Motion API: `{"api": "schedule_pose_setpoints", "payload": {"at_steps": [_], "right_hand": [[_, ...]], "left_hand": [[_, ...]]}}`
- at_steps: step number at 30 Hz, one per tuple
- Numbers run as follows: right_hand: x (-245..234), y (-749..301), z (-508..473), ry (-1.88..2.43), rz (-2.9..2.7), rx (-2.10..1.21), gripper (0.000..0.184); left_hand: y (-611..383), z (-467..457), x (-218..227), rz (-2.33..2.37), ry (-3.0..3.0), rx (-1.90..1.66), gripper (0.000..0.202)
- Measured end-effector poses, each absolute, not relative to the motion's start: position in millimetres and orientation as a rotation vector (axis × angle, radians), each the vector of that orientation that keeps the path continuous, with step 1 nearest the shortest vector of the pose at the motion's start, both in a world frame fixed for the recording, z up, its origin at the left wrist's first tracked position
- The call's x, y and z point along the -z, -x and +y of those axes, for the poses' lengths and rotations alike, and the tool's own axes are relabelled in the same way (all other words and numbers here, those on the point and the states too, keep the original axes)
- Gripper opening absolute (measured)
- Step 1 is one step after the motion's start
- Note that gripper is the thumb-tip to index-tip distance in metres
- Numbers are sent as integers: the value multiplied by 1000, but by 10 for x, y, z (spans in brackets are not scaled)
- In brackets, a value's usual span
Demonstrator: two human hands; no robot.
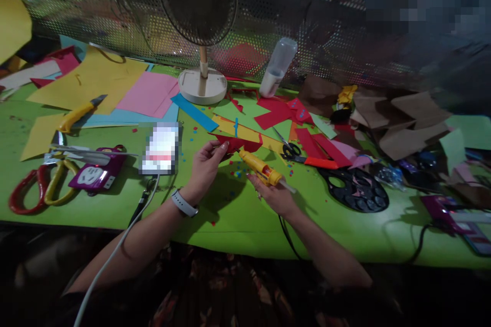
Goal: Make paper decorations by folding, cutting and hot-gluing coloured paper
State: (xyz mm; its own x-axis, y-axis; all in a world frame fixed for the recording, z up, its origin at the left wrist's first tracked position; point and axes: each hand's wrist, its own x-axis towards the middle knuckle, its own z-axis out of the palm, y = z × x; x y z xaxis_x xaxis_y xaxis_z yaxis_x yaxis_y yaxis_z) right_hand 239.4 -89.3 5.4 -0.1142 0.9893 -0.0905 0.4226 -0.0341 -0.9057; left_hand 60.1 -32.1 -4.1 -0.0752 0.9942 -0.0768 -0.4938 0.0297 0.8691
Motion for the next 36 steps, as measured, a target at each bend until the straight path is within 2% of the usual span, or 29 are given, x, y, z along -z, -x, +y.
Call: {"api": "schedule_pose_setpoints", "payload": {"at_steps": [3, 8, 11, 16, 22, 24, 27, 30, 36], "right_hand": [[-114, -2449, -911, 1491, -1627, -1028, 25], [-117, -2813, -991, 1568, -2092, -540, 23], [-25, -3067, -1076, 1700, -2221, -394, 25], [34, -3355, -1201, 1775, -2285, -394, 37], [-306, -3519, -1173, 1588, -2425, -524, 46], [-382, -3385, -1128, 1599, -2369, -382, 49], [-355, -2994, -1031, 1618, -2427, -231, 67], [-244, -2602, -899, 1586, -2590, -246, 79], [-129, -2348, -648, 1628, -2662, -314, 86]], "left_hand": [[-568, -281, 18, 918, -726, -1504, 27], [-474, -206, -76, 897, -569, -1574, 27], [-437, -192, -109, 876, -527, -1569, 25], [-418, -180, -119, 874, -507, -1565, 22], [-400, -150, -120, 839, -421, -1580, 15], [-394, -144, -114, 835, -409, -1574, 15], [-389, -138, -99, 855, -409, -1574, 13], [-386, -137, -87, 857, -404, -1566, 13], [-392, -151, -94, 855, -412, -1528, 18]]}}
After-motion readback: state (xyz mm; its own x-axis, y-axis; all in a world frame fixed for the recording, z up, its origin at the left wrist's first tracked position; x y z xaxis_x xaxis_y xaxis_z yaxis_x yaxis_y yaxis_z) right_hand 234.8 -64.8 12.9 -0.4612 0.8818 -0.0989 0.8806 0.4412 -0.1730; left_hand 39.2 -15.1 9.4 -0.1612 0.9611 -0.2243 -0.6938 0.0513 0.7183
